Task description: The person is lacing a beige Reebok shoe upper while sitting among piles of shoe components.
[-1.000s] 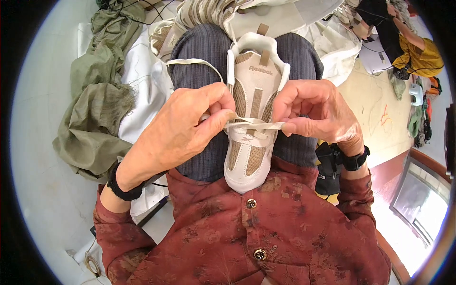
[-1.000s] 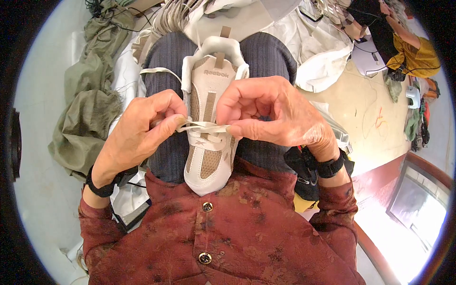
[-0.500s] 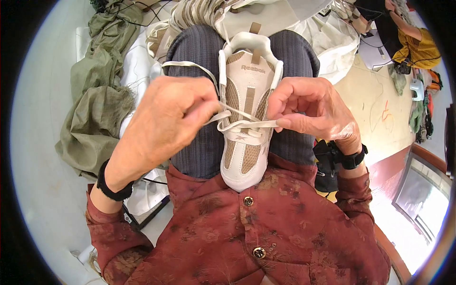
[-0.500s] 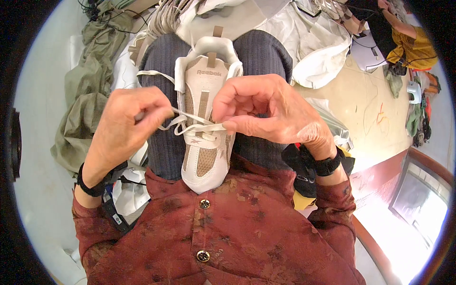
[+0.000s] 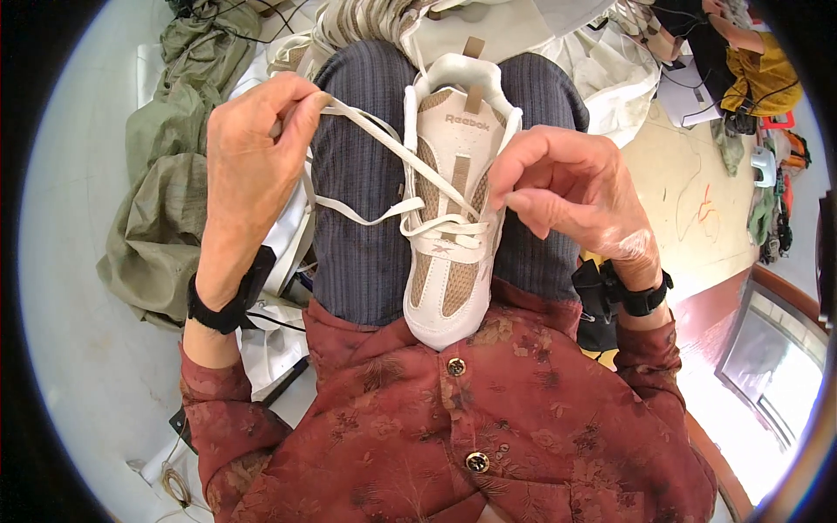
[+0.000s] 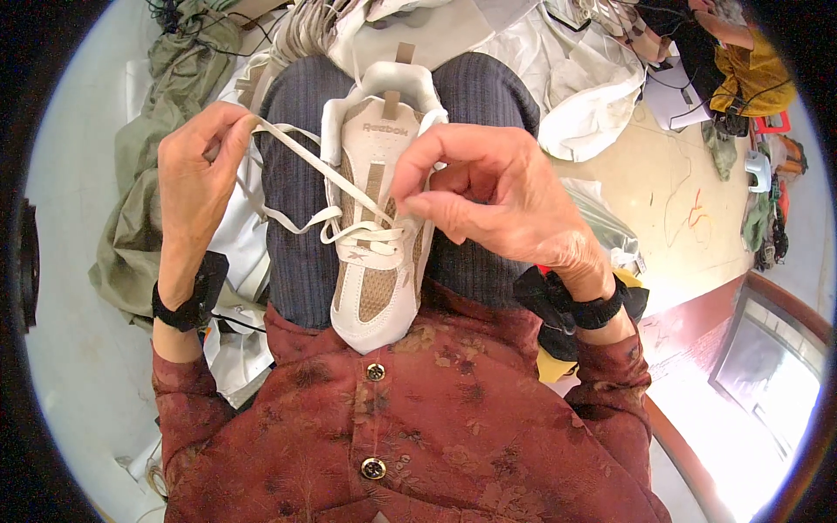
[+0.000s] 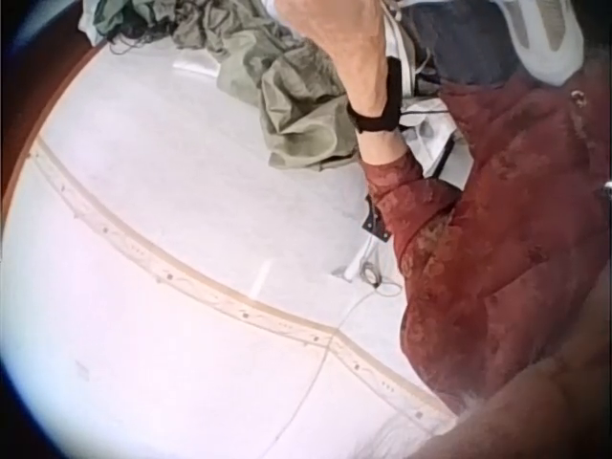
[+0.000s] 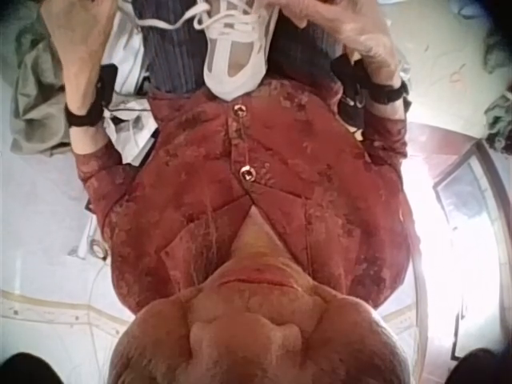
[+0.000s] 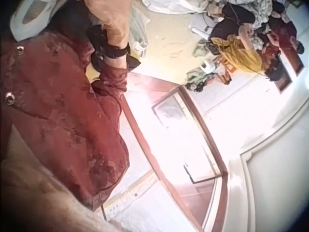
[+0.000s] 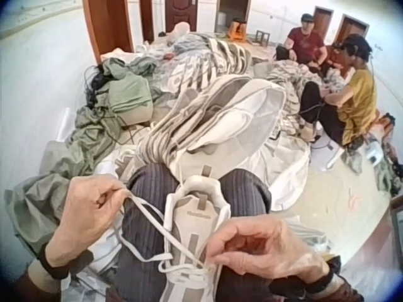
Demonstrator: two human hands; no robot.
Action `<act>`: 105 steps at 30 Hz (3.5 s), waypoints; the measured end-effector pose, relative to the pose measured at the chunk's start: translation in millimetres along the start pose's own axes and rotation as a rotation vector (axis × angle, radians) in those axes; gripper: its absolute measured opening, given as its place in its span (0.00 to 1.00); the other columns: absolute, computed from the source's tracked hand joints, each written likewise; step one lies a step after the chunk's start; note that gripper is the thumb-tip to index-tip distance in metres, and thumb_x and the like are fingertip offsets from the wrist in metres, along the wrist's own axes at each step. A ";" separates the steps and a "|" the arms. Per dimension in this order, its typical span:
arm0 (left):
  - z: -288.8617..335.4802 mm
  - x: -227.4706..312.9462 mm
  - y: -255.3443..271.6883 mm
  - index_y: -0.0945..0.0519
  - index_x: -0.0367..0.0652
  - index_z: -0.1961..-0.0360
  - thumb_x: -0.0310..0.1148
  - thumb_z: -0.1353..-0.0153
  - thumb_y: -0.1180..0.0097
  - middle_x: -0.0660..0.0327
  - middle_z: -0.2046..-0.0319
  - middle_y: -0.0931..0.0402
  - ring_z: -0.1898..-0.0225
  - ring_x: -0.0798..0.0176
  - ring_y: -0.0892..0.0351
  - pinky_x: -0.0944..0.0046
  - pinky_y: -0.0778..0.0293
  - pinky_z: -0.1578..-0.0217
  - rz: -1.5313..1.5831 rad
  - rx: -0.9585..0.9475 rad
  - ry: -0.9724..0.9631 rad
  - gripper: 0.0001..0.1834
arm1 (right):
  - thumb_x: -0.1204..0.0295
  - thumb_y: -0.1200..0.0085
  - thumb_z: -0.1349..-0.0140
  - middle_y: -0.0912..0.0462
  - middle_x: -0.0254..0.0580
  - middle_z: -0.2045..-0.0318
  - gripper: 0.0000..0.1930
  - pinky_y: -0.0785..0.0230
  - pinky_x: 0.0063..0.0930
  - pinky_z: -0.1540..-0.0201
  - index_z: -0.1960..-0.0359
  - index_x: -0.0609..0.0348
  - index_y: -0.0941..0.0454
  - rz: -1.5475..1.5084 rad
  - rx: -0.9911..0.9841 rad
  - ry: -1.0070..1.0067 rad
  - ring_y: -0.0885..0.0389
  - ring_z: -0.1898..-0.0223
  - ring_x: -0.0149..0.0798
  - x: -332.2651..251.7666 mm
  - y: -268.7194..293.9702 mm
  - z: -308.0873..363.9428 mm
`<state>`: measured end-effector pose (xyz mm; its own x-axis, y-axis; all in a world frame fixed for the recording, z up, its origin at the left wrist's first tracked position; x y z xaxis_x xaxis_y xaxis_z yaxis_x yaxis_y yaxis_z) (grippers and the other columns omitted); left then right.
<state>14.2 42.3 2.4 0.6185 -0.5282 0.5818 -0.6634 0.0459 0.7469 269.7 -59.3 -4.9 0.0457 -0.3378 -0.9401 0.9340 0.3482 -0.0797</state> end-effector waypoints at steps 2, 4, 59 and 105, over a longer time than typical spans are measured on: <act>2.5 1.3 0.2 0.19 0.37 0.64 0.24 0.41 0.38 0.58 0.77 0.25 0.78 0.62 0.24 0.63 0.31 0.76 0.003 -0.076 0.029 0.04 | 0.79 0.39 0.36 0.18 0.28 0.70 0.04 0.32 0.17 0.68 0.60 0.61 0.18 0.034 0.055 0.034 0.24 0.70 0.21 2.1 0.0 0.7; 1.3 16.3 1.2 0.18 0.39 0.59 0.23 0.42 0.38 0.57 0.66 0.23 0.71 0.60 0.20 0.62 0.27 0.72 -0.007 -0.040 -0.024 0.09 | 0.79 0.39 0.37 0.18 0.28 0.71 0.04 0.35 0.20 0.71 0.62 0.60 0.17 0.099 0.124 0.192 0.25 0.71 0.20 -0.8 -1.5 -0.1; 48.3 73.9 -25.7 0.26 0.37 0.66 0.17 0.45 0.40 0.59 0.66 0.28 0.71 0.63 0.25 0.65 0.29 0.71 0.467 -0.485 -0.002 0.09 | 0.73 0.39 0.40 0.26 0.26 0.80 0.06 0.37 0.20 0.75 0.68 0.66 0.17 0.107 0.107 0.276 0.32 0.76 0.20 -22.0 -27.7 -52.5; 48.1 68.0 -32.1 0.23 0.37 0.66 0.20 0.42 0.38 0.61 0.70 0.28 0.75 0.65 0.31 0.67 0.33 0.74 0.354 -0.295 -0.093 0.05 | 0.74 0.39 0.33 0.20 0.27 0.72 0.05 0.33 0.14 0.73 0.61 0.61 0.20 -0.053 0.174 0.248 0.26 0.75 0.18 -27.0 -15.0 -52.8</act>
<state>57.2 -35.8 2.5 0.3263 -0.5097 0.7961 -0.6707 0.4686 0.5750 235.8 -9.2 4.2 -0.0723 -0.1201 -0.9901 0.9805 0.1735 -0.0927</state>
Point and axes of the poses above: each hand's wrist, its own z-axis away from the middle knuckle, its own y-axis out of the back of the hand, x = y × z, the point moved 4 cm from there along -z, towards the middle knuckle
